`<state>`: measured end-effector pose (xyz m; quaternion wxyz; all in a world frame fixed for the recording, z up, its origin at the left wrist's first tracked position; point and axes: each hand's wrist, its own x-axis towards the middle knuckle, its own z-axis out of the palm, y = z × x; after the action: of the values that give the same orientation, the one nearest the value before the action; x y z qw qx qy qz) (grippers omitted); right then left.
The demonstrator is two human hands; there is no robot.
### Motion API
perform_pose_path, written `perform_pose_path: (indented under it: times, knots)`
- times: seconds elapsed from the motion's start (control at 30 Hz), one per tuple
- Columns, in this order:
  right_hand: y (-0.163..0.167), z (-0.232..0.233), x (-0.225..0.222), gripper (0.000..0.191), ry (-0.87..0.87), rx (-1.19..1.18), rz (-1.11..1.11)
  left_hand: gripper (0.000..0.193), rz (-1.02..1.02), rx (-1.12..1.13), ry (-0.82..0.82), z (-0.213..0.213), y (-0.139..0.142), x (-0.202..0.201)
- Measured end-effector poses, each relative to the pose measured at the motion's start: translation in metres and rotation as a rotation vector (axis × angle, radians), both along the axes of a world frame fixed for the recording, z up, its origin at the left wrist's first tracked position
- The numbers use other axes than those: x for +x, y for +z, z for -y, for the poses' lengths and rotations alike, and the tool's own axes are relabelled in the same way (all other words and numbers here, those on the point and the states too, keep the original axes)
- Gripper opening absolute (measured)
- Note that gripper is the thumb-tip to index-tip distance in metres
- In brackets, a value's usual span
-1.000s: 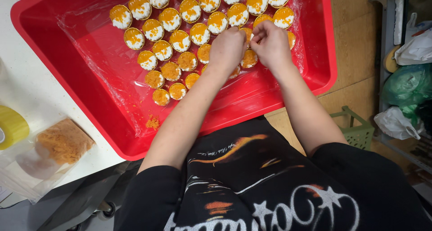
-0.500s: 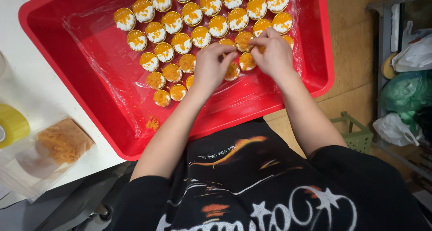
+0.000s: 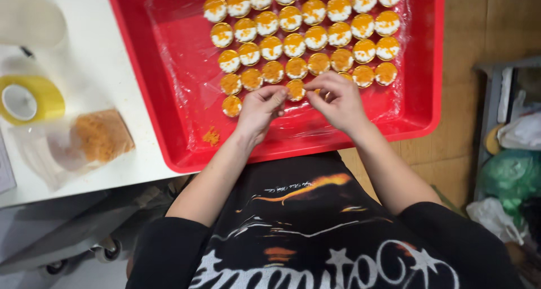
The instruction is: The person sprinkles an orange crumb topping by hand onto small round pastries arranged in a red tray, taking pinches of topping from a plastic bag and distributing it over the pastries one at a time, working across the tray.
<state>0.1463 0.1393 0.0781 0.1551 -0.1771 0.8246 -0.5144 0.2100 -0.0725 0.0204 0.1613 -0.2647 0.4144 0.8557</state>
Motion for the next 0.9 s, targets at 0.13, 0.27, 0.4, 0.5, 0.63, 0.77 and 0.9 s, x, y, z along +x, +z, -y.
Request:
perform_pose_path:
  times: [0.13, 0.27, 0.4, 0.5, 0.63, 0.77, 0.9]
  knots:
    - [0.002, 0.035, 0.023, 0.017, 0.089, -0.004, -0.005, 0.025, -0.001, -0.007, -0.017, 0.015, 0.006, 0.026]
    - [0.0, 0.059, 0.043, 0.017, 0.082, -0.033, 0.212, 0.028, -0.009, 0.038, 0.005, 0.031, 0.007, 0.047]
    - [0.007, 0.089, 0.065, 0.013, 0.057, -0.094, 0.324, 0.03, -0.093, 0.034, 0.05, 0.052, 0.011, 0.071]
    - [0.046, 0.111, 0.088, 0.01, 0.085, -0.233, 0.315, 0.031, -0.154, -0.043, 0.142, 0.088, 0.012, 0.094]
    - [0.161, 0.105, 0.15, 0.007, 0.288, -0.33, 0.173, 0.026, -0.187, -0.581, 0.193, 0.168, 0.0, 0.129]
    - [0.25, 0.104, 0.207, 0.01, 0.659, -0.683, 0.047, 0.026, -0.272, -0.995, -0.025, 0.212, -0.03, 0.152]
    - [0.257, 0.14, 0.243, 0.013, 0.713, -0.784, 0.029, 0.028, -0.46, -1.17, -0.287, 0.209, -0.052, 0.148]
